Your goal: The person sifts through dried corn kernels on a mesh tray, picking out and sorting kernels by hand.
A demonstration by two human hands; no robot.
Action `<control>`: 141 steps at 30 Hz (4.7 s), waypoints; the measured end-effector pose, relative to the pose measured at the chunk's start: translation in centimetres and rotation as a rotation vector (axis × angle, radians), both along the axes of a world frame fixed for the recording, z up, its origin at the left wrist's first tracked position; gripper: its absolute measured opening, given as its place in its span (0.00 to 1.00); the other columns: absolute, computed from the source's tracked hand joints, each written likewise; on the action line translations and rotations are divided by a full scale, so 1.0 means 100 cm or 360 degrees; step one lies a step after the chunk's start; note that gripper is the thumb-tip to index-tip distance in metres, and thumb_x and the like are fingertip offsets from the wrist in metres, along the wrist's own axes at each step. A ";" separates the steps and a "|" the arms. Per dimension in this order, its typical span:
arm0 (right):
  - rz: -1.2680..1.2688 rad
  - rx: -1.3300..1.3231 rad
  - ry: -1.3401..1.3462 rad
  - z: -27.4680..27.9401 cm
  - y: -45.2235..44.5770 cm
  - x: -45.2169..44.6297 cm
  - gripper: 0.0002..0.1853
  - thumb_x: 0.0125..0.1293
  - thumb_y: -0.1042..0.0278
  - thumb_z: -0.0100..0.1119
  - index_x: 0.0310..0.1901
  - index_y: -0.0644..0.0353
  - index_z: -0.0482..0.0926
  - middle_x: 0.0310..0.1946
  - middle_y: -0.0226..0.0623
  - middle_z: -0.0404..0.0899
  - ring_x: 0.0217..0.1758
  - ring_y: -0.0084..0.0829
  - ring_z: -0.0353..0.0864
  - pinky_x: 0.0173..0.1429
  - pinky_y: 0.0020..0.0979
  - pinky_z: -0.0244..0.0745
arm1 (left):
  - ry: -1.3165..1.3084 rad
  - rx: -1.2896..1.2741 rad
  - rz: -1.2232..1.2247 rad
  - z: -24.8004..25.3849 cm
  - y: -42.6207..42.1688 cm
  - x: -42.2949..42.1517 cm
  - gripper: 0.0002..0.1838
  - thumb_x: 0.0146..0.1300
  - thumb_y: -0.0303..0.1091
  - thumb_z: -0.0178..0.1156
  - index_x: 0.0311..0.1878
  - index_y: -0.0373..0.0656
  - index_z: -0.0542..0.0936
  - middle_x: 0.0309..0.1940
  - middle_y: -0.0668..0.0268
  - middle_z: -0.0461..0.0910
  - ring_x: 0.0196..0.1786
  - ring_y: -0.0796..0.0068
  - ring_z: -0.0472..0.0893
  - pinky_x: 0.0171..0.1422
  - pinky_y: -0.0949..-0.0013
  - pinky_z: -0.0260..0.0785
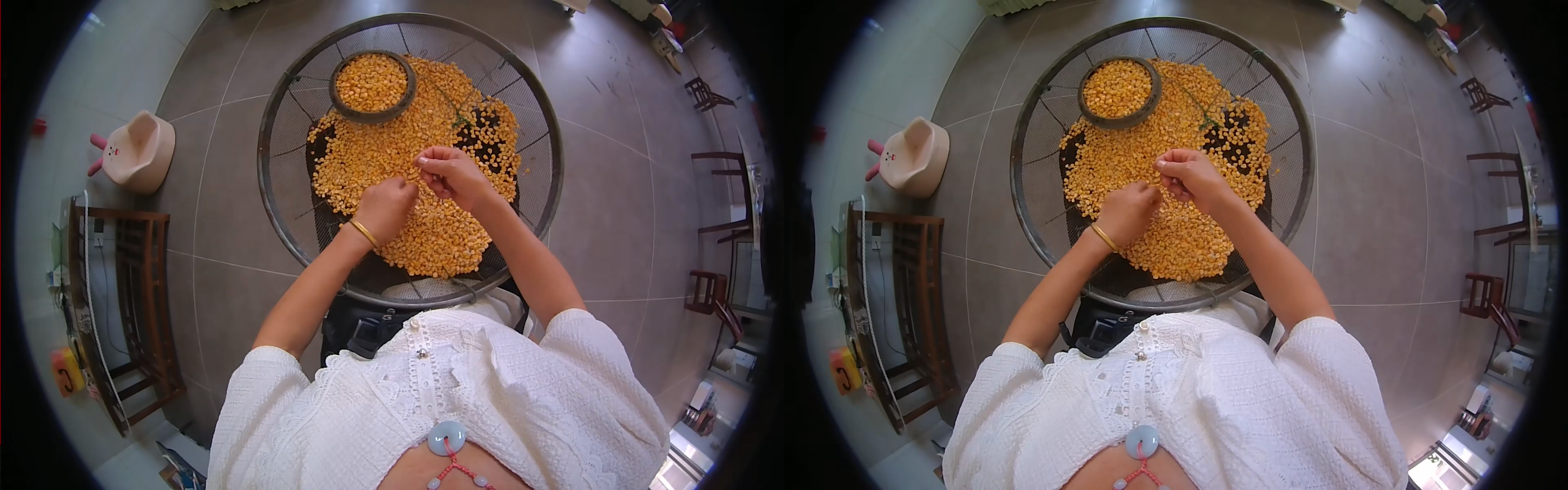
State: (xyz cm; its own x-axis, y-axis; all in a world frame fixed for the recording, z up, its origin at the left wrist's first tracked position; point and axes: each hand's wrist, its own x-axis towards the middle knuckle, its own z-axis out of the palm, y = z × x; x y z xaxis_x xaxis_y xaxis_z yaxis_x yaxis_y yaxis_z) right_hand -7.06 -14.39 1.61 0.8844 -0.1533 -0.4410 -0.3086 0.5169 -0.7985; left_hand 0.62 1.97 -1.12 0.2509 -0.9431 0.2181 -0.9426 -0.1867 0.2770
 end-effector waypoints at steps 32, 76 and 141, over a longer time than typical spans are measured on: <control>0.0084 0.0566 -0.0681 0.021 -0.006 -0.010 0.11 0.67 0.66 0.51 0.34 0.63 0.79 0.13 0.26 0.66 0.12 0.16 0.58 0.15 0.19 0.50 | 0.0171 0.0470 0.0205 0.001 0.006 0.001 0.07 0.55 0.36 0.58 0.37 0.50 0.79 0.30 0.64 0.80 0.35 0.61 0.81 0.38 0.59 0.72; 0.1137 -0.2043 0.0039 -0.019 0.014 -0.011 0.10 0.51 0.63 0.64 0.34 0.59 0.81 0.27 0.39 0.81 0.33 0.35 0.81 0.37 0.36 0.74 | 0.2529 -0.0181 0.0476 0.043 0.014 0.019 0.10 0.66 0.34 0.56 0.39 0.37 0.82 0.19 0.76 0.73 0.17 0.90 0.64 0.18 0.83 0.52; 0.0140 -0.0151 -0.0281 0.010 -0.058 0.048 0.10 0.67 0.63 0.50 0.34 0.59 0.77 0.18 0.29 0.73 0.14 0.18 0.63 0.16 0.22 0.56 | 0.0536 0.0037 0.0705 0.019 -0.038 0.064 0.13 0.64 0.35 0.51 0.47 0.39 0.74 0.22 0.60 0.80 0.25 0.67 0.81 0.31 0.66 0.73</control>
